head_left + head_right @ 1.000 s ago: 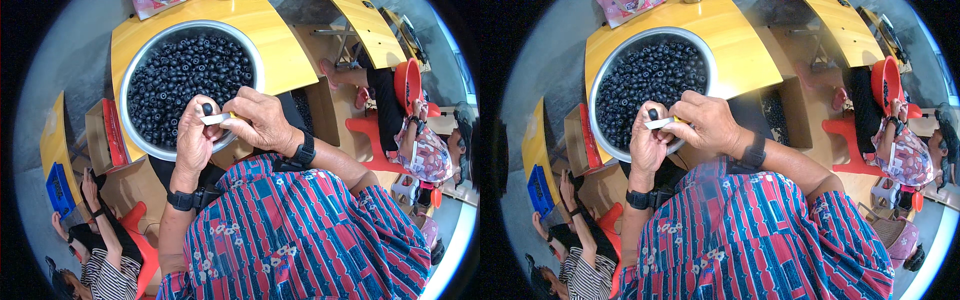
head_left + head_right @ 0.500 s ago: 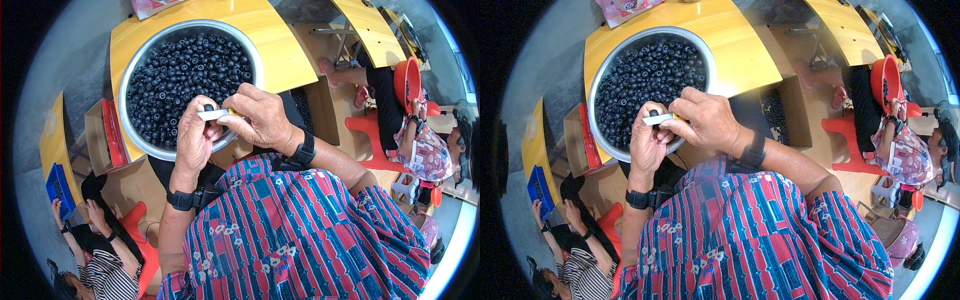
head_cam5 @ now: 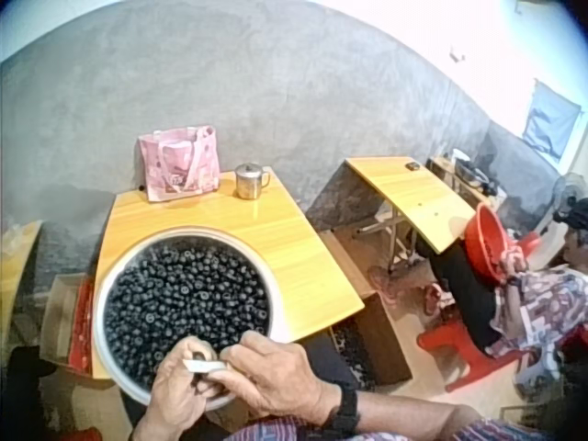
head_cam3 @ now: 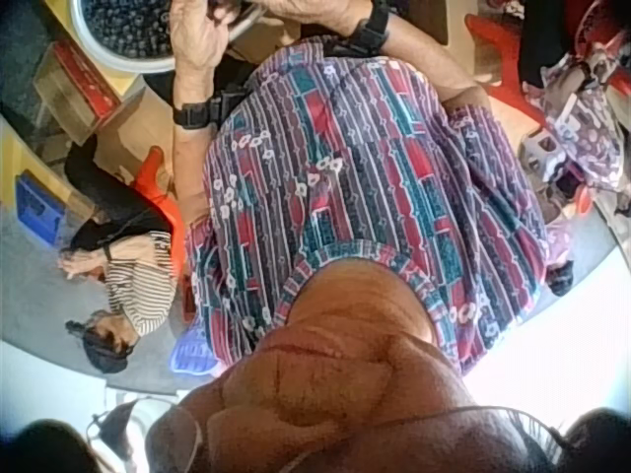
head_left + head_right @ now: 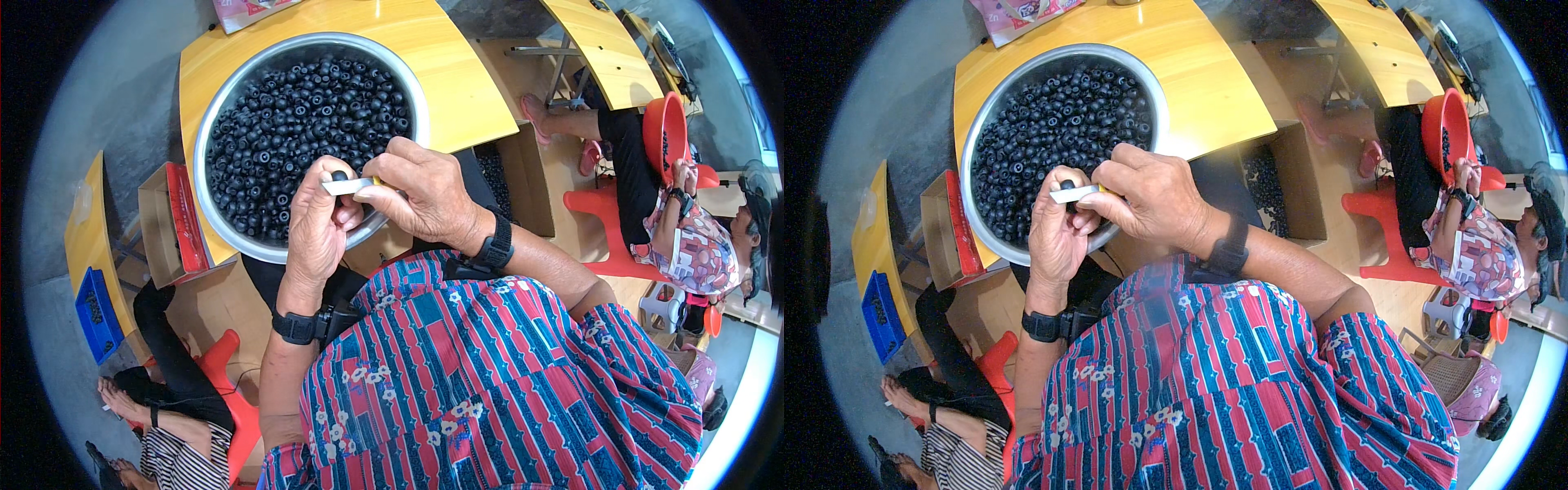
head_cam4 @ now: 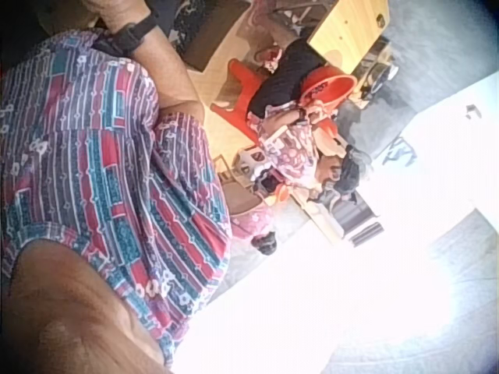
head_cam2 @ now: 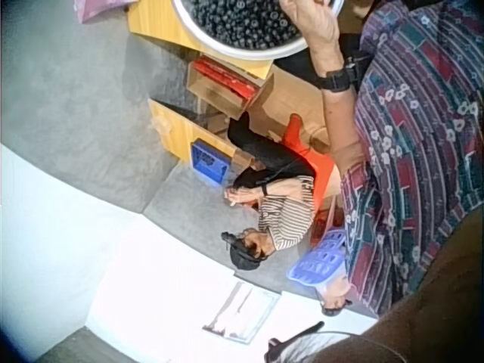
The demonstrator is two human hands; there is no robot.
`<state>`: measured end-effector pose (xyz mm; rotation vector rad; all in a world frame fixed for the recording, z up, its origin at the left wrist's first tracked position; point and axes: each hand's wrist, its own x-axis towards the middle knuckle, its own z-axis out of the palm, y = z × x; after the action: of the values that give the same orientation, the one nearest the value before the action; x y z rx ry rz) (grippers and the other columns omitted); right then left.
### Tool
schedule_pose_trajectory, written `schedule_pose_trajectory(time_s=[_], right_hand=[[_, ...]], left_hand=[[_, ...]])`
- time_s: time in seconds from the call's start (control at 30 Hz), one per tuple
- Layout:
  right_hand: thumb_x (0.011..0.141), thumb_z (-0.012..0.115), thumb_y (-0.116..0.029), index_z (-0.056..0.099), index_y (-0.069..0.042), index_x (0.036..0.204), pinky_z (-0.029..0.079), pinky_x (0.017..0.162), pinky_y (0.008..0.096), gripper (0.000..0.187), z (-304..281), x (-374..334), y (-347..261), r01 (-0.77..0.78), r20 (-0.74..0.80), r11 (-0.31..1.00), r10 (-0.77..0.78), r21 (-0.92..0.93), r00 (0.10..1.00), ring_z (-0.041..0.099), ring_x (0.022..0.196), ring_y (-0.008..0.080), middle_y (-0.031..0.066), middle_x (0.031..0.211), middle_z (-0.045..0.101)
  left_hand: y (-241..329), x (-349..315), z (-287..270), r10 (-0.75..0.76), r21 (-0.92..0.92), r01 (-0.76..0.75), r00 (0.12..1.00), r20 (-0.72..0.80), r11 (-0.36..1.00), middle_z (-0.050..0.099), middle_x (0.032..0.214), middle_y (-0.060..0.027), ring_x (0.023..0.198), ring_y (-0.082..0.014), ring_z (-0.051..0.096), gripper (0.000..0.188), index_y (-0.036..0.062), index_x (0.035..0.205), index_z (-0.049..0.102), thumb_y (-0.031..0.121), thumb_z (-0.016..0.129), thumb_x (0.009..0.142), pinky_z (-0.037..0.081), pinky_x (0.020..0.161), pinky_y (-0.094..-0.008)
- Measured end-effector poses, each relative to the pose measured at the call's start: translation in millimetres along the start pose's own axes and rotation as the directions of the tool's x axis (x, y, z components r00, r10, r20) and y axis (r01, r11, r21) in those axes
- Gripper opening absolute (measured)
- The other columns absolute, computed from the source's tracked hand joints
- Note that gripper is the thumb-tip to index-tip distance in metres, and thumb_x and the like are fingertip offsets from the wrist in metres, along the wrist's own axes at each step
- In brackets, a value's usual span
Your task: Using a utility knife to trim flash or excess material from small black round molded parts.
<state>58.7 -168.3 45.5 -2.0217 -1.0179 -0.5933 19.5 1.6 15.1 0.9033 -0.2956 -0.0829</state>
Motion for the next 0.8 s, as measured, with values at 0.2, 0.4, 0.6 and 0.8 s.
schedule_pose_trajectory(time_s=[0.2, 0.4, 0.6, 0.8], right_hand=[[0.085, 0.070, -0.028, 0.064, -0.007, 0.081, 0.047, 0.054, 0.0369, 0.021, -4.2, -0.7, -2.7, -0.046, -0.030, 0.999, 0.046, -0.020, 0.998, 0.058, 0.061, 0.0267, 0.0094, 0.069, 0.053], [0.087, 0.068, -0.024, 0.066, -0.001, 0.083, 0.046, 0.061, 0.0345, 0.023, -6.7, 1.8, 9.8, -0.298, -0.048, 0.918, 0.321, 0.262, 0.946, 0.059, 0.066, 0.0253, 0.0127, 0.073, 0.059], [0.080, 0.075, -0.015, 0.071, -0.003, 0.094, 0.047, 0.063, 0.0295, 0.018, -6.8, 4.4, -4.5, -0.200, -0.001, 0.891, 0.220, 0.408, 0.976, 0.060, 0.072, 0.0178, 0.0102, 0.077, 0.063], [0.072, 0.078, -0.010, 0.074, -0.011, 0.103, 0.048, 0.060, 0.0298, 0.032, 5.5, 4.8, -1.5, -0.064, -0.039, 0.950, 0.080, 0.305, 0.996, 0.059, 0.067, 0.0186, 0.0052, 0.070, 0.058]], left_hand=[[0.9, -7.2, 16.6, -0.032, 0.005, 0.033, 0.993, -0.112, 0.999, 0.044, 0.082, 0.0022, 0.063, -0.0036, 0.036, 0.033, 0.0081, 0.096, 0.051, 0.039, 0.045, 0.102, 0.032, 0.054, -0.0172], [0.7, -4.1, 14.0, 0.014, -0.002, -0.014, 1.000, 0.017, 1.000, 0.039, 0.082, 0.0011, 0.065, -0.0051, 0.034, 0.030, 0.0083, 0.090, 0.044, 0.033, 0.039, 0.105, 0.032, 0.057, -0.0188], [-1.5, -4.9, 12.0, -0.009, 0.009, 0.009, 0.999, -0.036, 1.000, 0.042, 0.080, 0.0026, 0.065, -0.0042, 0.037, 0.029, 0.0082, 0.098, 0.050, 0.034, 0.038, 0.105, 0.033, 0.057, -0.0186], [-4.2, -2.7, 16.3, -0.005, 0.066, 0.015, 0.987, -0.160, 0.998, 0.047, 0.080, 0.0049, 0.063, -0.0009, 0.037, 0.032, 0.0081, 0.102, 0.055, 0.037, 0.041, 0.104, 0.033, 0.053, -0.0163]])
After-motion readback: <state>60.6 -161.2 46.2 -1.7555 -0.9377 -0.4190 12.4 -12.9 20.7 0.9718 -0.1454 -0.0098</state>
